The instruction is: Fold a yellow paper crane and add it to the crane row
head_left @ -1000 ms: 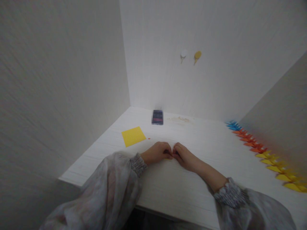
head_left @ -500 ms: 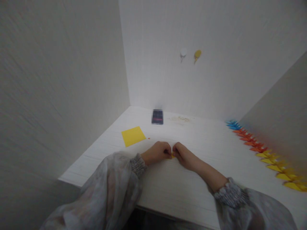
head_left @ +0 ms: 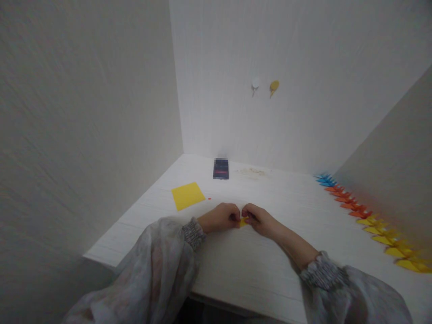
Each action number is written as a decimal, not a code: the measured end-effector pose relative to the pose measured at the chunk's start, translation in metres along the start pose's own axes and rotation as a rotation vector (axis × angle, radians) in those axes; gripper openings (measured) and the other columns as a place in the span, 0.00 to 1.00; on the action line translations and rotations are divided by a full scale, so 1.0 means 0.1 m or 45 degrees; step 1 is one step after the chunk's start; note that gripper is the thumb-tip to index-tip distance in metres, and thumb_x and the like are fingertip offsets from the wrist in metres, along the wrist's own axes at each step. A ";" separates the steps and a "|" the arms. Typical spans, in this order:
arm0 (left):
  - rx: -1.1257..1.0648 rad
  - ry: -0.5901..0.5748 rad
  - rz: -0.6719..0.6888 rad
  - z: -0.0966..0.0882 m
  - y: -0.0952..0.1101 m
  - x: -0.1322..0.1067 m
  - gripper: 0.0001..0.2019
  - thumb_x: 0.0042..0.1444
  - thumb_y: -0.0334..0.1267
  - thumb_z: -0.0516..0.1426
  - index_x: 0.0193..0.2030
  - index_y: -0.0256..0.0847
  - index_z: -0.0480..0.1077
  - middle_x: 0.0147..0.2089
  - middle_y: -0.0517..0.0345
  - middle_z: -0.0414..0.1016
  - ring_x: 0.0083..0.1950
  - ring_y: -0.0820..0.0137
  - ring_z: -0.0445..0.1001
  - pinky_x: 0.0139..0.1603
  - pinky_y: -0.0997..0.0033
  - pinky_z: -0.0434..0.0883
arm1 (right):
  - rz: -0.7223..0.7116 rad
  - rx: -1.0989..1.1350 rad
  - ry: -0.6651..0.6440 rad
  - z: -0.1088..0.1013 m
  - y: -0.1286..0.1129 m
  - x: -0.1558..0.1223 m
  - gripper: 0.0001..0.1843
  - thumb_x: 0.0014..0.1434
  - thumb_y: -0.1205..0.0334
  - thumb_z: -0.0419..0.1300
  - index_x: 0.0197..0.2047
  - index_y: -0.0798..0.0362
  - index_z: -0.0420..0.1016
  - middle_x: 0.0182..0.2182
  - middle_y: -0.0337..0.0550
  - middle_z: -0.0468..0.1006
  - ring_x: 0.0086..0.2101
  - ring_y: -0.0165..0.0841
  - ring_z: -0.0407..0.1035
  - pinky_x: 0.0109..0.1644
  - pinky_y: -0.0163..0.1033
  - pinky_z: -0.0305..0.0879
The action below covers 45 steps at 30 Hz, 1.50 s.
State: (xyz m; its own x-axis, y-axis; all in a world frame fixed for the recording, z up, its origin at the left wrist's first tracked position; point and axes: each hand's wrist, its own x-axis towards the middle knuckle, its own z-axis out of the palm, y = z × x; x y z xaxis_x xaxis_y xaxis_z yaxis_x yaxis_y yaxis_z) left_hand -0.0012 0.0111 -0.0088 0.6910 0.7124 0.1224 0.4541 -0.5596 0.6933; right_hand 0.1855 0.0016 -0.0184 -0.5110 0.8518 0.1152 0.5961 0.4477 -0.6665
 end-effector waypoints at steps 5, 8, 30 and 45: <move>-0.080 0.033 -0.081 0.01 0.00 -0.01 0.04 0.42 0.34 0.58 0.27 0.36 0.69 0.30 0.59 0.71 0.32 0.74 0.68 0.33 0.76 0.65 | 0.018 0.074 -0.030 0.00 -0.03 -0.01 0.05 0.50 0.67 0.52 0.33 0.53 0.64 0.22 0.35 0.62 0.24 0.27 0.56 0.27 0.32 0.54; -0.107 0.039 -0.107 0.01 -0.01 -0.01 0.07 0.42 0.38 0.58 0.27 0.36 0.69 0.29 0.58 0.71 0.30 0.73 0.68 0.32 0.76 0.64 | 0.033 0.027 0.002 0.05 -0.05 0.01 0.10 0.47 0.61 0.57 0.33 0.54 0.64 0.23 0.35 0.63 0.24 0.27 0.56 0.27 0.32 0.54; -0.138 -0.059 -0.069 0.00 -0.06 -0.01 0.08 0.40 0.32 0.59 0.31 0.37 0.69 0.34 0.58 0.71 0.35 0.73 0.68 0.37 0.74 0.65 | 0.229 0.291 -0.077 -0.02 0.05 0.08 0.14 0.37 0.79 0.51 0.28 0.54 0.67 0.17 0.31 0.61 0.19 0.23 0.56 0.21 0.28 0.52; -0.270 -0.023 -0.125 0.02 -0.03 -0.02 0.13 0.39 0.32 0.60 0.35 0.37 0.68 0.33 0.58 0.70 0.34 0.73 0.68 0.36 0.74 0.65 | -0.180 -0.004 0.171 0.02 0.09 -0.10 0.09 0.46 0.66 0.59 0.34 0.53 0.69 0.38 0.46 0.65 0.40 0.36 0.61 0.44 0.44 0.59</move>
State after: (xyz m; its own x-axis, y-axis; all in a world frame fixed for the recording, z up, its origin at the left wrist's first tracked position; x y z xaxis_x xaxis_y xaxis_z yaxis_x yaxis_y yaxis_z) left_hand -0.0032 0.0103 -0.0125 0.6602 0.7503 0.0356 0.3924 -0.3849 0.8354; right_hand 0.1947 -0.0035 -0.0266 -0.5025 0.8089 0.3051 0.5262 0.5662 -0.6345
